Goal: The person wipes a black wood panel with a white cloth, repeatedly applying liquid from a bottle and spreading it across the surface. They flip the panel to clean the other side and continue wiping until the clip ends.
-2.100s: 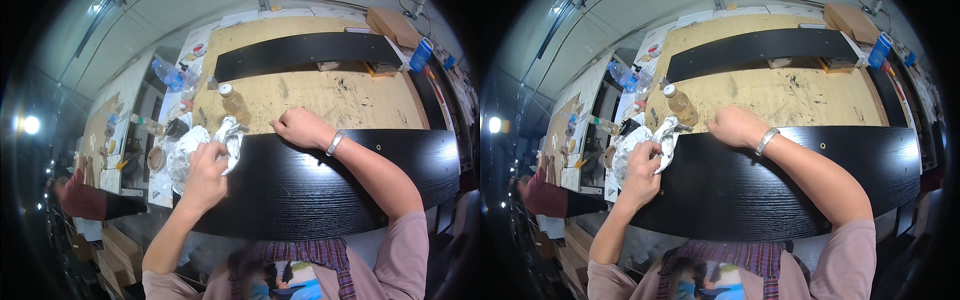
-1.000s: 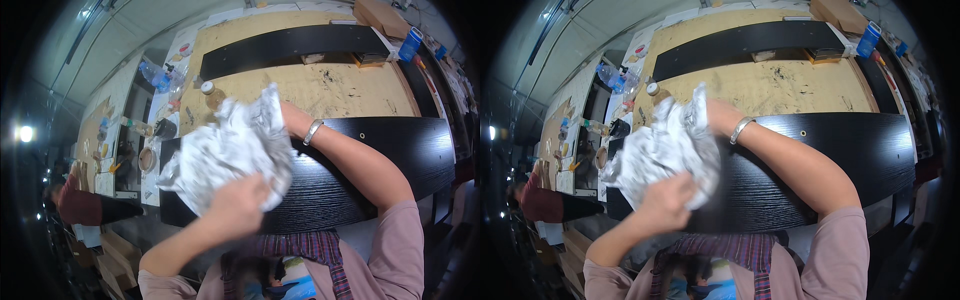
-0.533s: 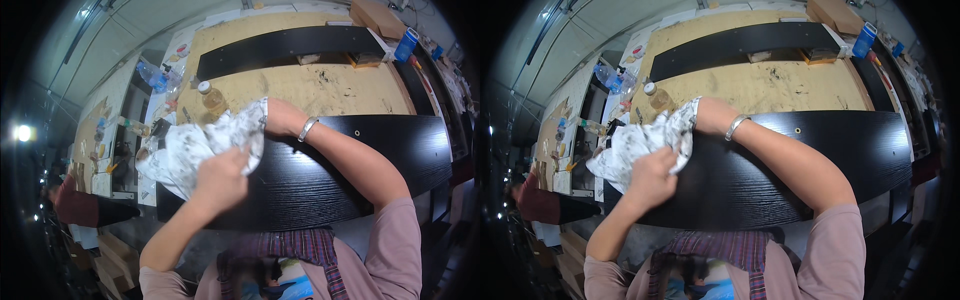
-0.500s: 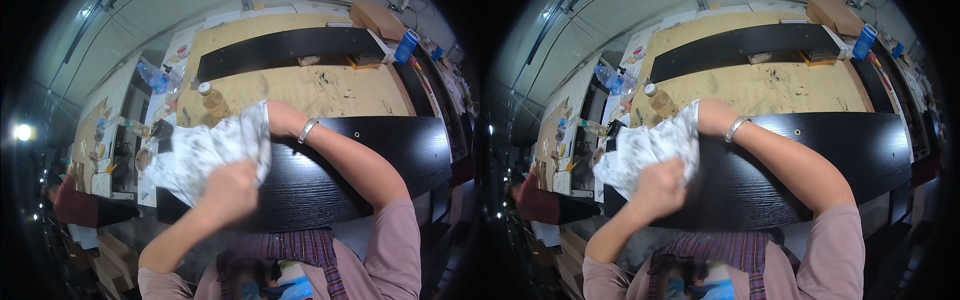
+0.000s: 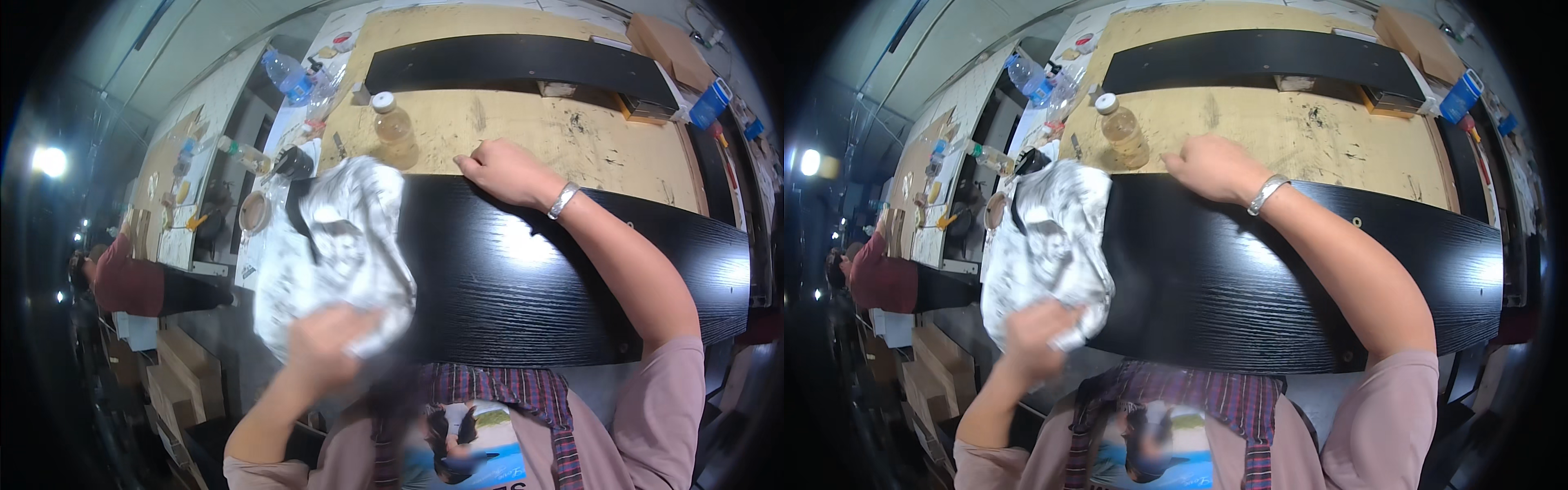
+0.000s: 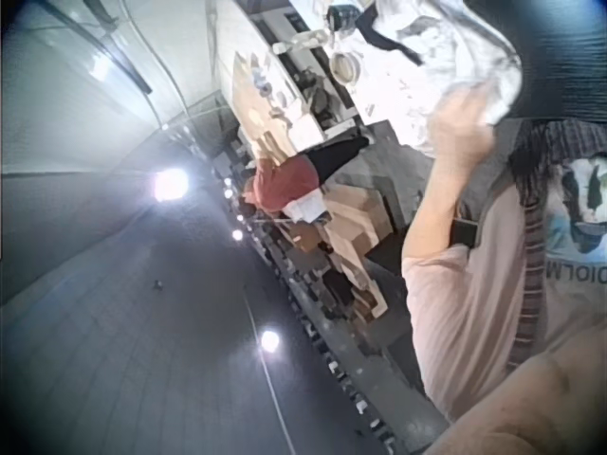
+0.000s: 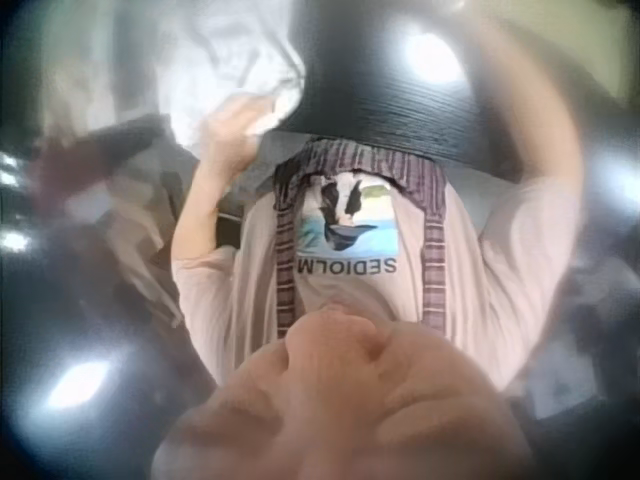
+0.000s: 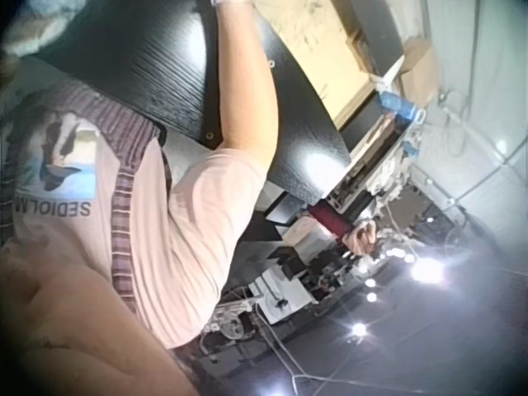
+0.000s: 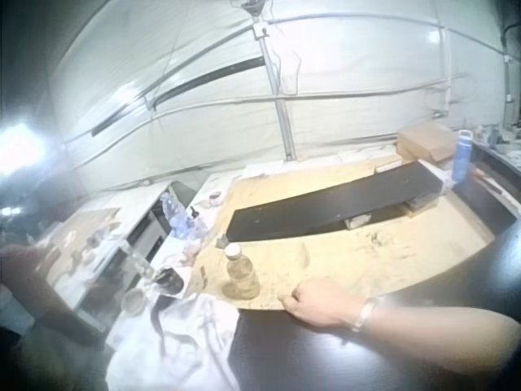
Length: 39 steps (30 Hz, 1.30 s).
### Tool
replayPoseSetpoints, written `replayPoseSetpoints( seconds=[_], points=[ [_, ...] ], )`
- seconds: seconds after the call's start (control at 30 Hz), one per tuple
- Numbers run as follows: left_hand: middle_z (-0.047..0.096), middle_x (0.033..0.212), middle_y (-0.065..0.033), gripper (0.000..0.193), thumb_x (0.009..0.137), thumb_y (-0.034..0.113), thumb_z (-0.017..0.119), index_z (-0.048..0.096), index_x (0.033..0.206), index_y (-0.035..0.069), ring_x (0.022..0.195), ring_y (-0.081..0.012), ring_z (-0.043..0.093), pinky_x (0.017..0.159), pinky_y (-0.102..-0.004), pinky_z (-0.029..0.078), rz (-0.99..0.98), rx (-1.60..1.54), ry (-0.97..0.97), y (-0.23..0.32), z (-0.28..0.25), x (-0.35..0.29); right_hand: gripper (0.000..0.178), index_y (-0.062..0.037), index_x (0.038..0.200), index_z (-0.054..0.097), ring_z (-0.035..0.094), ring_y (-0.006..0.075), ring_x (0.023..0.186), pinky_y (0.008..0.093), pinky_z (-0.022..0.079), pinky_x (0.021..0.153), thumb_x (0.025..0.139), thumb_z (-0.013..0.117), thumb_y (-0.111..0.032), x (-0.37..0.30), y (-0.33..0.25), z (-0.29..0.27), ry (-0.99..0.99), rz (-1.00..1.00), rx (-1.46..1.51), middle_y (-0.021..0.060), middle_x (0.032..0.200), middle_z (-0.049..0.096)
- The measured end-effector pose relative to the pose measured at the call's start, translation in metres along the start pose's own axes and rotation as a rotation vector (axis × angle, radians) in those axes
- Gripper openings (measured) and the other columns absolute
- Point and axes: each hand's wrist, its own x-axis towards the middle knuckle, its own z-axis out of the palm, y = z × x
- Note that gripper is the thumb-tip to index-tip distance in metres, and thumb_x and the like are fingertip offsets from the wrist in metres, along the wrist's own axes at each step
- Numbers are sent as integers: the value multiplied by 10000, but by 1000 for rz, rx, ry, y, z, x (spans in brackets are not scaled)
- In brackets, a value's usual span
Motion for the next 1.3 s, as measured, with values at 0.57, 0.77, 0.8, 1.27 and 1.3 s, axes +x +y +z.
replayPoseSetpoints(
  seconds=[0.57,0.77,0.8,1.27,1.3],
  points=[
    [523,667,-90,156,769,144,724,606,793,44,536,-275,567,496,-399,453,-125,40,125,2,-22,-33,559,118,753,663,646,463,698,494,520,799,997,482,-352,-2,-5,-3,-16,17,10,330,701,614],
    [620,712,-122,180,837,169,720,604,774,46,594,-328,623,544,-435,489,-141,207,141,-65,-1,7,546,91,787,697,667,465,779,506,526,844,992,464,-359,0,-7,-2,-8,29,-25,324,779,656],
    [620,686,-142,214,859,178,722,606,767,24,591,-319,628,541,-424,483,-274,180,176,-93,-9,15,544,87,788,700,667,464,780,505,526,845,991,466,-361,-1,-10,-4,-18,36,-24,323,781,658],
    [529,1473,-176,496,979,315,583,591,1320,-44,1454,-304,389,1183,-619,228,-147,264,73,-100,15,97,527,69,776,706,671,446,762,498,536,823,984,488,-363,-3,-7,1,50,23,-62,295,756,666],
    [525,1479,-173,509,986,321,577,575,1338,-46,1467,-297,375,1191,-624,205,-103,205,5,-90,16,89,523,68,777,706,671,445,761,496,537,821,982,492,-362,-6,-8,-2,55,37,-55,295,757,666]
  ],
)
